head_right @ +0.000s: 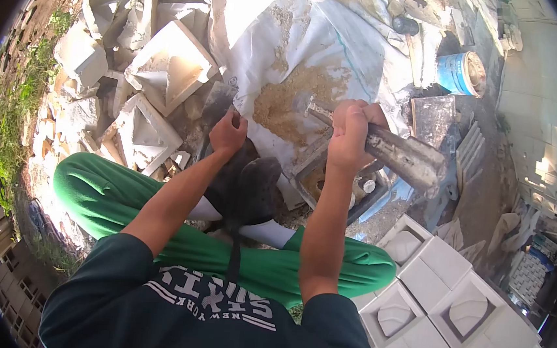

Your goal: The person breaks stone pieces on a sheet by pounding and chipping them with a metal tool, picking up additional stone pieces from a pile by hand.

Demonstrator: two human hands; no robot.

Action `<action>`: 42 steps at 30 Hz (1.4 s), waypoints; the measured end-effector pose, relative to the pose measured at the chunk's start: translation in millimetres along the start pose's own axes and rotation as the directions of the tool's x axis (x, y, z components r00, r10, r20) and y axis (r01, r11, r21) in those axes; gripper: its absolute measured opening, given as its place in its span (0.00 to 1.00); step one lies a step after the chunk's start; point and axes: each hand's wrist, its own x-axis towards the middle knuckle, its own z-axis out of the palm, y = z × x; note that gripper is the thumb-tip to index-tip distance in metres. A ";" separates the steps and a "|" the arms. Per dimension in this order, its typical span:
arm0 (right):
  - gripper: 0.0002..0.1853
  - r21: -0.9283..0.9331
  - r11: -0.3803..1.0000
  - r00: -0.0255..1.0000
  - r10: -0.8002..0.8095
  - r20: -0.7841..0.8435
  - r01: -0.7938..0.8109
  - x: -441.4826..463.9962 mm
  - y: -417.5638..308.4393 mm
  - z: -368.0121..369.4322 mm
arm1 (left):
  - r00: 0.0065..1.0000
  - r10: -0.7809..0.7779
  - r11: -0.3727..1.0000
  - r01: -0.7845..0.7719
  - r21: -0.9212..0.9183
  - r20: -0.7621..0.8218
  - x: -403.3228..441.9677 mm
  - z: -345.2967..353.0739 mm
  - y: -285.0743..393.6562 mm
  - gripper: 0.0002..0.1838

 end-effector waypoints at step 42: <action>0.10 -0.606 0.788 0.992 -0.054 0.111 0.111 -47.5 101.6 -24.5 | 1.000 -0.022 0.999 0.021 -0.024 -0.012 1.6 -1.4 1.5 0.09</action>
